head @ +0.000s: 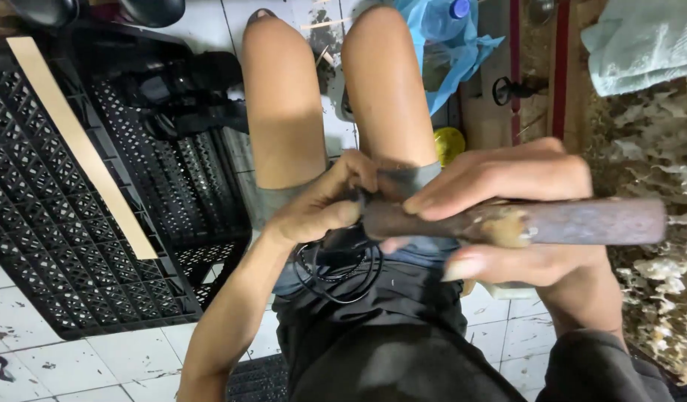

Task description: Assembling a shoe by manually attaching and hammering the sole and heel components.

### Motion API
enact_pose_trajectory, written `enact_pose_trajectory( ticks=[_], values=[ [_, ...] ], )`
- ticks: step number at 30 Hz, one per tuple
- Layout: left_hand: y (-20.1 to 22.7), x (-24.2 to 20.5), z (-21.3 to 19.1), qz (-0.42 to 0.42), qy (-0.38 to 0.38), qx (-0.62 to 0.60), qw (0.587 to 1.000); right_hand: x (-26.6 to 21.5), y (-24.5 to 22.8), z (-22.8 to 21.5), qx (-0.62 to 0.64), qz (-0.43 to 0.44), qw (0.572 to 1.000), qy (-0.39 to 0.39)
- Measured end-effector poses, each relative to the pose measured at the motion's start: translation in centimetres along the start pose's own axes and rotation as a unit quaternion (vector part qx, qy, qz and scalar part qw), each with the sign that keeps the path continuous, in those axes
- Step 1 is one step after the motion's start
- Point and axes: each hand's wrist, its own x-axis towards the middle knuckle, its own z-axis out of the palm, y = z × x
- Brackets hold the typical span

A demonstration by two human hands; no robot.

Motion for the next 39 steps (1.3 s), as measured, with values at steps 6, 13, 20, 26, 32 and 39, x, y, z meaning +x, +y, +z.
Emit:
enact_pose_trajectory(
  ticks=[6,13,20,26,32,39],
  values=[
    [1.1,0.3,3.0,-0.057,0.285,-0.026,0.956,-2.0,-0.5,-0.4,-0.046,0.009,0.994,0.1],
    [-0.5,0.9,3.7,-0.1,0.425,0.285,0.853,0.0,0.5,1.7,-0.138,-0.016,0.988,0.07],
    [-1.0,0.7,1.5,-0.121,0.388,0.26,0.876,0.0,3.3,3.2,-0.192,-0.04,0.977,0.087],
    [-1.4,-0.2,-3.4,-0.049,0.311,0.212,0.925,-1.5,5.0,2.5,-0.038,0.082,0.982,0.167],
    [-5.0,1.8,-4.1,-0.001,0.48,0.185,0.857,-0.3,7.3,4.2,-0.05,0.069,0.981,0.175],
    [-5.9,2.8,-5.1,-0.015,0.494,0.162,0.854,-2.0,9.6,3.8,-0.039,0.107,0.979,0.167]
  ],
)
